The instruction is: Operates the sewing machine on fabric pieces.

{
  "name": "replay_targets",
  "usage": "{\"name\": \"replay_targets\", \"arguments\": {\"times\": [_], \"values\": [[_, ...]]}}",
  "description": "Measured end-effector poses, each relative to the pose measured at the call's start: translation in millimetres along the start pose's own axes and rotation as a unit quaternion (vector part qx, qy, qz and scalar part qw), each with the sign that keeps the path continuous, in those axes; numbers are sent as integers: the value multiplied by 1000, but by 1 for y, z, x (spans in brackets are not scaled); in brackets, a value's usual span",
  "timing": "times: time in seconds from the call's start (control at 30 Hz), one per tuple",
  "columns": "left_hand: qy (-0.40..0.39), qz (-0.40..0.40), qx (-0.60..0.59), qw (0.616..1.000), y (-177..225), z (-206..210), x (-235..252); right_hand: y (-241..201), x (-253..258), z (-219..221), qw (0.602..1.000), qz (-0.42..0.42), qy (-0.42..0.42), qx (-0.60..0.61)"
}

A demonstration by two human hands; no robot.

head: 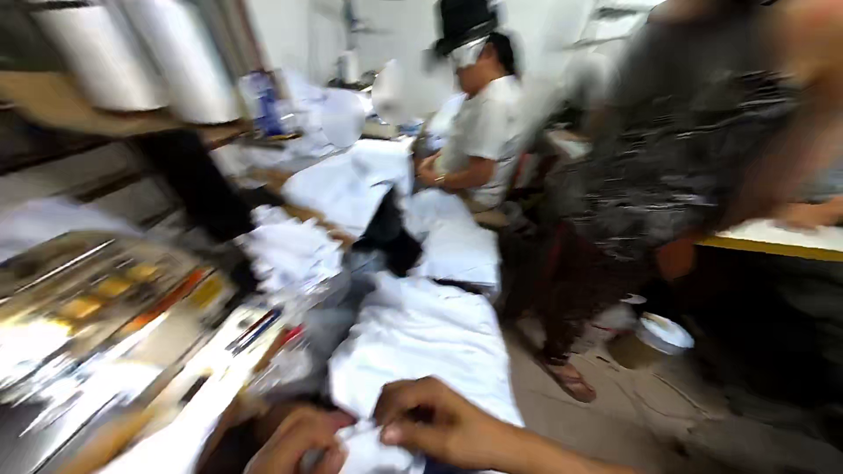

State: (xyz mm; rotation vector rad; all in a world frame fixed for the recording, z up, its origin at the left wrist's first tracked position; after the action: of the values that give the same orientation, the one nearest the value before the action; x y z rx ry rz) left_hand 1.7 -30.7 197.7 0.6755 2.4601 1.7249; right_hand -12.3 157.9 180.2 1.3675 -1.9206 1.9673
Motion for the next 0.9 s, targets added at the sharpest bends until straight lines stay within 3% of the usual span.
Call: {"name": "replay_targets", "arguments": {"times": [0.23,0.43,0.57,0.73,0.9], "values": [[170,9,80,982,-15,-32,-33,25,23,25,1000,-27,-6,0],[256,-14,109,960,-25,-43,-52,43,38,48,998,-39,-52,2],[318,-43,191,927,-31,-45,-61,52,46,60,994,-54,-85,-52],[325,-113,277,897,-40,-52,-70,72,50,71,995,-13,-67,-67],[306,-127,183,926,-56,-60,-75,90,55,85,997,16,-62,-33]]}}
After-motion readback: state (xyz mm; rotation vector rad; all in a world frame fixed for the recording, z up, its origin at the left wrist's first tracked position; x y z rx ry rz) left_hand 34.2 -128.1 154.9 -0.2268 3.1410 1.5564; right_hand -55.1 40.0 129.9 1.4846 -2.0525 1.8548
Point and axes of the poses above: each hand's wrist, its own x-axis towards the middle knuckle, its own z-axis out of the palm, y = z × x, the point moved 6 cm from there along x, towards the middle knuckle, and after that the axes turned 13 degrees about -z, right-handed, at the moved point
